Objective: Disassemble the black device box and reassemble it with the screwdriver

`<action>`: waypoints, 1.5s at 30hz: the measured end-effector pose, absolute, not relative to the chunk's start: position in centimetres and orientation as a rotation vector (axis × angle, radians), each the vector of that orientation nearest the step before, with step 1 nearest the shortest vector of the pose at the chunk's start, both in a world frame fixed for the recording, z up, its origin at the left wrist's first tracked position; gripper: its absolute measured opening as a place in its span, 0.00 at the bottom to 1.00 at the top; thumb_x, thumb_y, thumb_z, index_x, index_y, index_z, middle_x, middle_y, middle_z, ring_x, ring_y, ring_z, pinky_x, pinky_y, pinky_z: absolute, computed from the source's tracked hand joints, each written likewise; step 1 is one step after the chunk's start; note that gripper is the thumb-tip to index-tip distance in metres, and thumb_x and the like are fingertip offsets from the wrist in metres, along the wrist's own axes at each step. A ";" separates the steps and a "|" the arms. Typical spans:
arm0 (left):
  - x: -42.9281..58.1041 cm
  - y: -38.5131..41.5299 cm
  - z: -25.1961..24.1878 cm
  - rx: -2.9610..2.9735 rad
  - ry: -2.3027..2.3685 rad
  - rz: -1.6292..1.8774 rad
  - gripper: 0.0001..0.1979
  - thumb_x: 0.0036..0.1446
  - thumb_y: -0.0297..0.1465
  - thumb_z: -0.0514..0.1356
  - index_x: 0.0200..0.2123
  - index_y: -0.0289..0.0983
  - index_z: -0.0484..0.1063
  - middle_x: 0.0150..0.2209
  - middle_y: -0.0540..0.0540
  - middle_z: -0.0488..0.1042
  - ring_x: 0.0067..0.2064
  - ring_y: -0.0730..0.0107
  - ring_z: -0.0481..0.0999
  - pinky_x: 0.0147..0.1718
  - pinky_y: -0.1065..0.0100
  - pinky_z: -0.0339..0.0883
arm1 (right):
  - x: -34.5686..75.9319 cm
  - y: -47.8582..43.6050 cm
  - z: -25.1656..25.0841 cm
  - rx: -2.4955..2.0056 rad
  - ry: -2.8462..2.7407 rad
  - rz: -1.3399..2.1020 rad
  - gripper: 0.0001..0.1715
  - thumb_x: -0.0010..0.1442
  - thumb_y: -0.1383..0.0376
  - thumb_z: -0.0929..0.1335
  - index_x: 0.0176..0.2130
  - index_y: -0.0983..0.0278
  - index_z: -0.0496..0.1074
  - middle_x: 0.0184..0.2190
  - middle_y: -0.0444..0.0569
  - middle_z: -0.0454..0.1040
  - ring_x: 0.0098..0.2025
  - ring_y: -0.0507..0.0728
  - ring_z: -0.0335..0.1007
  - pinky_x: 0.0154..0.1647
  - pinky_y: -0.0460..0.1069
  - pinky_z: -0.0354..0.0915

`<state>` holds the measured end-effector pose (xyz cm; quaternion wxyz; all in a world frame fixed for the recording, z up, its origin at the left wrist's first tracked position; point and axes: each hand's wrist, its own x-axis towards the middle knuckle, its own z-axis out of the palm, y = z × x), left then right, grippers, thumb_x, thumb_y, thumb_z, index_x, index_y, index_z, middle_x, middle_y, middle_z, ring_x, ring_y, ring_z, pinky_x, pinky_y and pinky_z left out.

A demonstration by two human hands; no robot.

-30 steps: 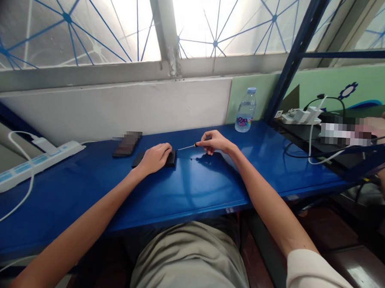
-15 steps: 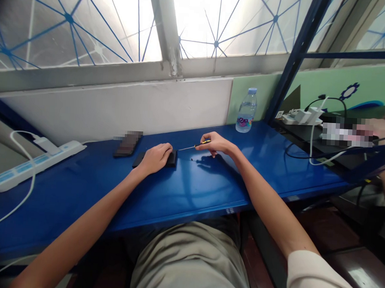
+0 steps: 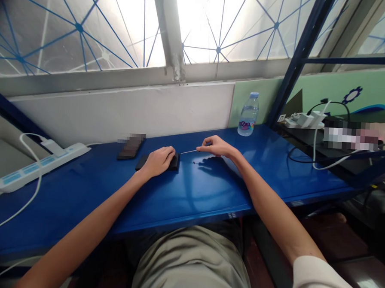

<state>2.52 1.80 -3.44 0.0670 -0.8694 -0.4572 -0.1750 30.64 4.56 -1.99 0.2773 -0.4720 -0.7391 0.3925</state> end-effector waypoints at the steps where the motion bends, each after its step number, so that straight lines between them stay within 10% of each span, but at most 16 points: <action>1: 2.5 1.8 -3.4 -2.621 -1.377 -0.526 0.12 0.69 0.30 0.45 0.40 0.39 0.67 0.37 0.43 0.75 0.37 0.60 0.74 0.33 0.64 0.63 | 30.7 4.5 -2.0 -1.248 -1.973 1.092 0.23 0.48 0.49 0.76 0.31 0.64 0.71 0.14 0.35 0.58 0.15 0.46 0.52 0.13 0.43 0.50; 14: 2.6 1.4 -3.9 -2.572 -1.332 -0.451 0.13 0.69 0.28 0.43 0.40 0.37 0.67 0.36 0.41 0.74 0.37 0.61 0.73 0.35 0.64 0.64 | 30.8 5.4 -3.6 -1.243 -2.134 0.867 0.30 0.59 0.43 0.66 0.28 0.67 0.76 0.20 0.44 0.69 0.22 0.49 0.59 0.22 0.44 0.53; 38: 2.5 0.2 -4.2 -2.679 -1.301 -0.555 0.12 0.68 0.24 0.45 0.40 0.36 0.68 0.38 0.41 0.76 0.38 0.60 0.72 0.36 0.60 0.65 | 31.8 2.8 -3.7 -1.090 -2.272 0.522 0.06 0.62 0.59 0.68 0.38 0.58 0.68 0.37 0.52 0.72 0.34 0.58 0.68 0.34 0.52 0.64; 45: 2.9 0.3 -4.1 -2.613 -1.285 -0.564 0.11 0.66 0.22 0.47 0.39 0.34 0.69 0.37 0.41 0.76 0.37 0.61 0.73 0.35 0.62 0.66 | 31.6 5.4 -4.7 -1.114 -2.122 0.765 0.16 0.61 0.51 0.69 0.39 0.60 0.76 0.37 0.51 0.77 0.37 0.58 0.72 0.39 0.51 0.65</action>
